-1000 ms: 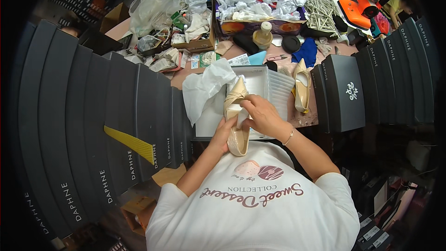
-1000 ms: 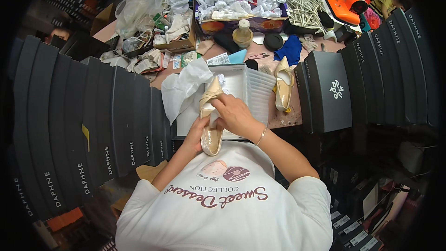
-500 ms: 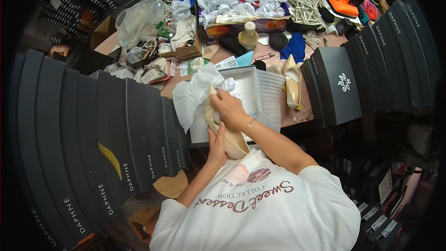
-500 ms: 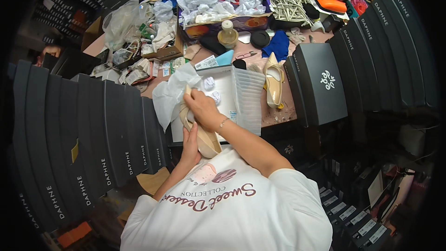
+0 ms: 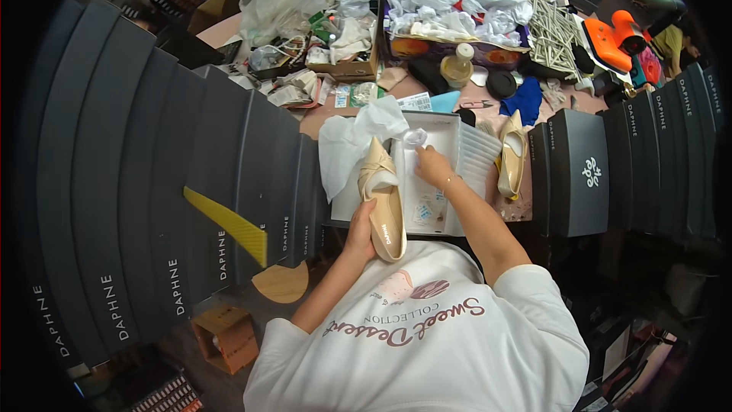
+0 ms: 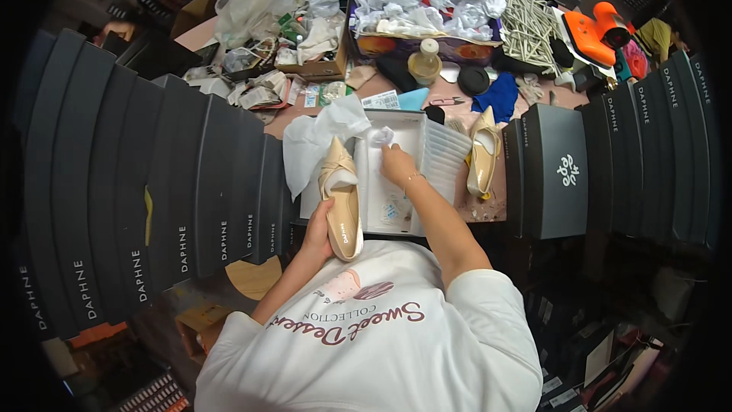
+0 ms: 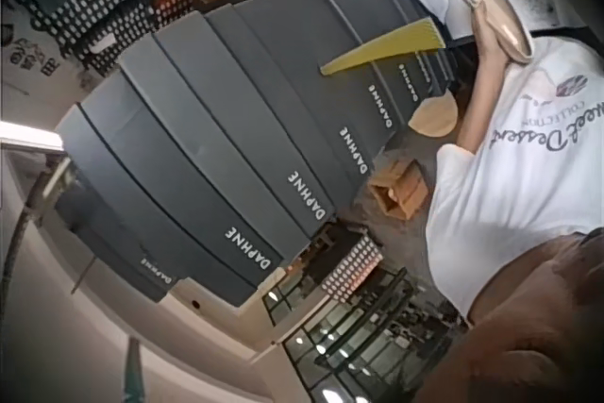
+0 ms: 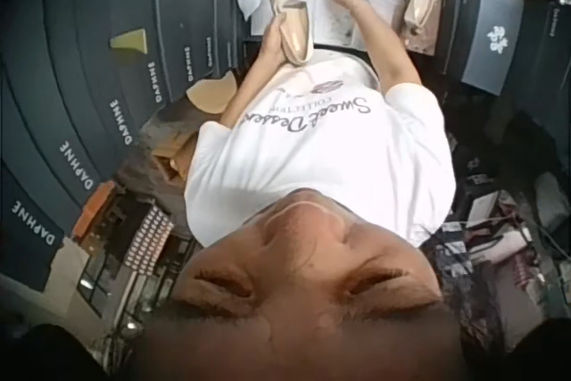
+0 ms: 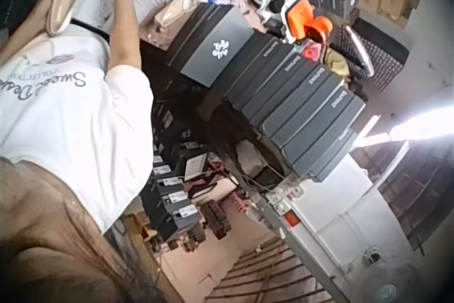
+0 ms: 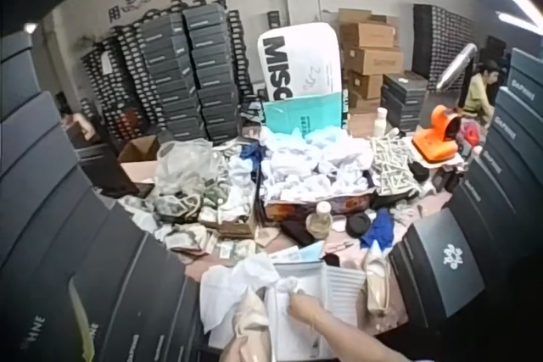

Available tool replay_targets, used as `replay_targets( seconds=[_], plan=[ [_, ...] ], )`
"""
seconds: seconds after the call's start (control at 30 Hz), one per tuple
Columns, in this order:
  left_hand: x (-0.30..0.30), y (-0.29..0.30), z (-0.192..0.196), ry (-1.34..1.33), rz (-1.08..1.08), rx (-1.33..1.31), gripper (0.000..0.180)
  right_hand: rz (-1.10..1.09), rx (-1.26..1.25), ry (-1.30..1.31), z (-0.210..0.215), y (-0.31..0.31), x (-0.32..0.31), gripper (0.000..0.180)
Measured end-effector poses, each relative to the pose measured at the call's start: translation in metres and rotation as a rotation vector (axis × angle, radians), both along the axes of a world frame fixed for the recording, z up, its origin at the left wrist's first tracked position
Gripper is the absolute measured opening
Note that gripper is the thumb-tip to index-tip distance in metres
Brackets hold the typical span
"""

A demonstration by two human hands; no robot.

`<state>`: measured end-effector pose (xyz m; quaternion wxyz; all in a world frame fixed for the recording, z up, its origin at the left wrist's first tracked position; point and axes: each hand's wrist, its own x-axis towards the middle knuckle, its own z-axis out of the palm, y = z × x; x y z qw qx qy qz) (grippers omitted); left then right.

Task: The recorder is seen cleaning a pair of shoes with a cloth and then packing them into a shoe box.

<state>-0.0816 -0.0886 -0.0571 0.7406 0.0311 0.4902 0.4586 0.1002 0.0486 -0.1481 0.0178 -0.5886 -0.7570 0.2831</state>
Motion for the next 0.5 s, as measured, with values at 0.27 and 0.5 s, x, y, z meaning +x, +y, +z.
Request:
replay_targets(
  seconds=[0.27,0.5],
  plan=[
    [0.011,0.010,-0.007,-0.090,0.063,0.155,0.040,0.248,0.118,0.714,0.141,-0.063,-0.006,0.032],
    [0.039,0.021,0.003,0.187,-0.071,0.193,0.029,0.172,0.336,0.353,0.118,-0.061,-0.004,0.019]
  ],
)
